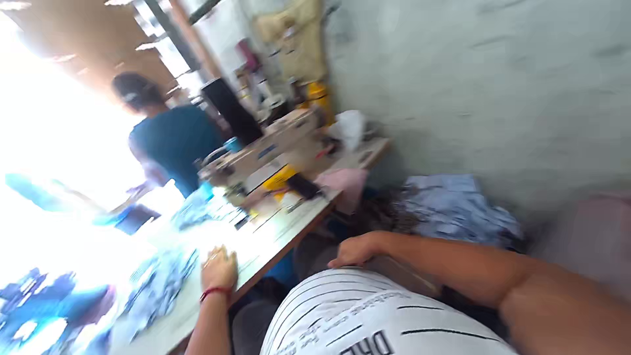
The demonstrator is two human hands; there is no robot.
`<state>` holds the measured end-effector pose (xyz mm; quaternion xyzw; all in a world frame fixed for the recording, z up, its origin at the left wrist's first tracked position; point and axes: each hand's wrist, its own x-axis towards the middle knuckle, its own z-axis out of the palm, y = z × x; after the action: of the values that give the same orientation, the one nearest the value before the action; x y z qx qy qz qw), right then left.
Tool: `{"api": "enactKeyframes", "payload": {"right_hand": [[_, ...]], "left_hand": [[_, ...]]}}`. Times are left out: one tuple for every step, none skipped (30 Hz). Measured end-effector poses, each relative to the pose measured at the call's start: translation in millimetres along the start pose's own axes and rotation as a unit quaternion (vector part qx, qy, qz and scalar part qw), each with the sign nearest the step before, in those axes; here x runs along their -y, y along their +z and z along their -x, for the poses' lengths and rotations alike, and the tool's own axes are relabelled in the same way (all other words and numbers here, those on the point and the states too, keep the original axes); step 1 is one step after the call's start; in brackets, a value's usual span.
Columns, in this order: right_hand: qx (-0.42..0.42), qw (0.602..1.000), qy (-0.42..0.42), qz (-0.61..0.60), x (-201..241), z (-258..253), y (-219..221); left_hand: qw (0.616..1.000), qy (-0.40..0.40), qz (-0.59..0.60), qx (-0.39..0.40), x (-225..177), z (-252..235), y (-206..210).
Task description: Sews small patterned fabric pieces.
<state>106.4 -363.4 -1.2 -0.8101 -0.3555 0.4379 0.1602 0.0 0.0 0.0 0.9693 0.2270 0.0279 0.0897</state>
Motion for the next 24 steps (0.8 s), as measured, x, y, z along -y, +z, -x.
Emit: {"api": "enactKeyframes", "payload": {"right_hand": [[0.002,1.000,-0.025,0.012,2.1,-5.8,-10.9],[-0.009,0.998,-0.055,0.003,4.6,-12.2,-20.7],[-0.018,0.996,-0.084,-0.018,9.8,-19.0,-28.5],[-0.026,0.993,-0.110,-0.044,17.7,-24.9,-35.2],[-0.032,0.988,-0.134,-0.069,28.2,-30.4,-42.2],[-0.040,0.983,-0.157,-0.089,39.5,-36.5,-47.8],[-0.048,0.977,-0.181,-0.102,50.2,-43.8,-51.8],[-0.059,0.970,-0.208,-0.112,58.4,-53.2,-54.9],[-0.068,0.963,-0.232,-0.120,65.7,-63.0,-57.7],[-0.077,0.956,-0.252,-0.126,71.7,-73.9,-59.4],[-0.085,0.951,-0.267,-0.129,77.1,-85.3,-60.4],[-0.095,0.947,-0.278,-0.129,81.7,-97.0,-60.5],[-0.104,0.944,-0.287,-0.125,86.0,-108.5,-60.1],[-0.111,0.943,-0.291,-0.121,90.6,-119.0,-60.1],[-0.118,0.941,-0.293,-0.117,93.1,-128.2,-60.2],[-0.125,0.940,-0.294,-0.118,93.3,-135.7,-59.8],[-0.128,0.940,-0.294,-0.119,93.5,-143.7,-58.7],[-0.130,0.940,-0.293,-0.118,94.5,-151.5,-56.6],[-0.133,0.940,-0.292,-0.117,94.9,-158.1,-54.1],[-0.142,0.938,-0.293,-0.116,93.4,-162.8,-51.9],[-0.154,0.935,-0.295,-0.120,90.1,-164.8,-49.8],[-0.165,0.932,-0.298,-0.125,86.3,-164.8,-49.2],[-0.170,0.929,-0.303,-0.131,82.8,-164.3,-49.2],[-0.175,0.924,-0.310,-0.137,80.7,-164.5,-48.2]], "left_hand": [[1.000,-0.015,0.001,0.012,0.1,0.8,-2.2],[1.000,-0.024,0.004,0.020,0.7,0.4,-2.2],[0.999,-0.029,0.010,0.026,3.0,0.1,-0.3],[0.999,-0.032,0.018,0.031,6.3,0.4,2.8],[0.999,-0.031,0.025,0.034,9.5,0.5,5.2],[0.998,-0.029,0.044,0.036,12.9,1.2,5.9],[0.996,-0.027,0.080,0.030,16.4,3.3,5.1],[0.991,-0.025,0.128,0.008,19.6,5.9,3.2],[0.983,-0.024,0.179,-0.030,23.1,8.7,0.6],[0.973,-0.027,0.219,-0.071,27.6,12.6,-4.0],[0.964,-0.036,0.238,-0.112,34.1,17.1,-10.2],[0.958,-0.049,0.234,-0.156,43.6,21.6,-15.9],[0.954,-0.064,0.214,-0.200,56.2,25.8,-21.4],[0.949,-0.075,0.187,-0.241,71.0,28.8,-26.5],[0.946,-0.084,0.162,-0.267,84.9,29.7,-30.7],[0.947,-0.095,0.139,-0.273,95.3,29.0,-34.3],[0.952,-0.106,0.114,-0.265,103.3,28.3,-38.4],[0.958,-0.121,0.080,-0.248,110.3,28.3,-42.8],[0.964,-0.135,0.044,-0.223,115.9,28.4,-46.1],[0.970,-0.143,0.008,-0.196,119.8,27.5,-46.8],[0.973,-0.142,-0.026,-0.179,122.8,26.5,-43.5],[0.974,-0.136,-0.052,-0.172,123.7,25.2,-39.2],[0.974,-0.127,-0.068,-0.174,123.5,25.0,-35.5],[0.972,-0.119,-0.083,-0.186,124.6,26.4,-32.8]]}}
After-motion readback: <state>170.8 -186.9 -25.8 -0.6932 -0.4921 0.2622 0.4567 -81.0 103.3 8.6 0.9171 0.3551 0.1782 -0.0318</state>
